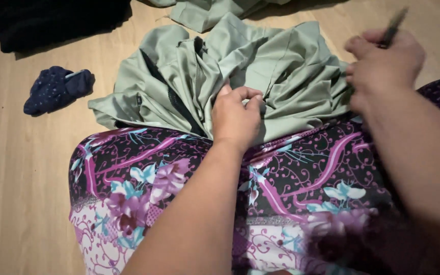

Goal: Trimming loose threads from a green garment using thread snips during a quality control process.

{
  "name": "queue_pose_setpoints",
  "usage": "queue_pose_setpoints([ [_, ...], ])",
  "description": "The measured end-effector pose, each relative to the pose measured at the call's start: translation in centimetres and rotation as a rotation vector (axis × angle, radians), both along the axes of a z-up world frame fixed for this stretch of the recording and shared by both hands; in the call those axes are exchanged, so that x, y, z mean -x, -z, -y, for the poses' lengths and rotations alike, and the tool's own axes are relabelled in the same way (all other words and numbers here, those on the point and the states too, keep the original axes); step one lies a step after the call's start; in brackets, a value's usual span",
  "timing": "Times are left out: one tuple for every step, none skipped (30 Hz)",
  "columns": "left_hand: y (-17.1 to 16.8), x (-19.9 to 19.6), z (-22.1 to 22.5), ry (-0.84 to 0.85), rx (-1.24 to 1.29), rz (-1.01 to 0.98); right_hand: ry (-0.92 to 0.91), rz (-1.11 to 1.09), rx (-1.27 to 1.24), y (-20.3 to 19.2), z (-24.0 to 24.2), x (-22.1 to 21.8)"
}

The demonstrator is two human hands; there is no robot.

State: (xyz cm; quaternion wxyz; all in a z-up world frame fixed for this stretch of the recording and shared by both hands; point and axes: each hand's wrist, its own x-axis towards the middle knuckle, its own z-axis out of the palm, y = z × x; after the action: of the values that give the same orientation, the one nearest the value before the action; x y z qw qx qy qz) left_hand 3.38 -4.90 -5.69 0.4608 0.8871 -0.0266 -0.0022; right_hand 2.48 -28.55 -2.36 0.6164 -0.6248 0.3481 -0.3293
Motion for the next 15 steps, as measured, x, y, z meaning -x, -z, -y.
queue_pose_setpoints([
  [0.3, 0.0, 0.0, 0.011, 0.047, 0.022, -0.078, -0.132, 0.068, -2.4, -2.6, 1.0],
  [0.5, 0.0, 0.0, 0.022, 0.094, 0.043, -0.158, -0.262, 0.137, -4.9, -5.3, 2.0],
  [0.2, 0.0, -0.1, 0.018, 0.095, 0.040, -0.161, -0.265, 0.138, -5.4, -6.3, 2.4],
  [-0.1, 0.0, -0.3, 0.016, 0.167, 0.030, -0.282, -0.310, 0.096, -5.9, -7.4, 2.8],
  [-0.4, 0.0, -0.5, 0.012, 0.237, 0.020, -0.403, -0.354, 0.053, -6.5, -8.4, 3.2],
  [0.1, 0.1, -0.4, 0.007, 0.237, 0.018, -0.408, -0.357, 0.054, -5.7, -9.3, 3.1],
  [0.5, 0.2, -0.2, 0.045, 0.171, 0.117, -0.525, -0.364, 0.006, -5.1, -10.0, 3.1],
  [1.0, 0.3, 0.0, 0.083, 0.105, 0.216, -0.642, -0.371, -0.043, -4.4, -10.7, 3.0],
  [0.4, 0.6, 0.2, 0.082, 0.107, 0.215, -0.643, -0.373, -0.041, -2.2, -10.2, 2.5],
  [-0.2, 1.0, 0.3, 0.084, 0.024, 0.164, -0.626, -0.280, -0.017, 0.1, -9.6, 2.0],
  [-0.8, 1.4, 0.4, 0.084, -0.060, 0.115, -0.611, -0.186, 0.005, 2.3, -9.2, 1.5],
  [-0.9, 1.5, 0.3, 0.081, -0.059, 0.114, -0.614, -0.186, 0.006, 2.1, -9.4, 1.6],
  [-1.0, 1.6, 0.3, 0.115, -0.096, 0.101, -0.622, -0.197, 0.024, 2.0, -9.6, 1.8],
  [-1.2, 1.7, 0.3, 0.149, -0.134, 0.088, -0.630, -0.208, 0.041, 1.8, -9.8, 2.0],
  [-1.3, 1.8, 0.3, 0.149, -0.132, 0.090, -0.630, -0.207, 0.044, 1.0, -10.4, 2.6],
])
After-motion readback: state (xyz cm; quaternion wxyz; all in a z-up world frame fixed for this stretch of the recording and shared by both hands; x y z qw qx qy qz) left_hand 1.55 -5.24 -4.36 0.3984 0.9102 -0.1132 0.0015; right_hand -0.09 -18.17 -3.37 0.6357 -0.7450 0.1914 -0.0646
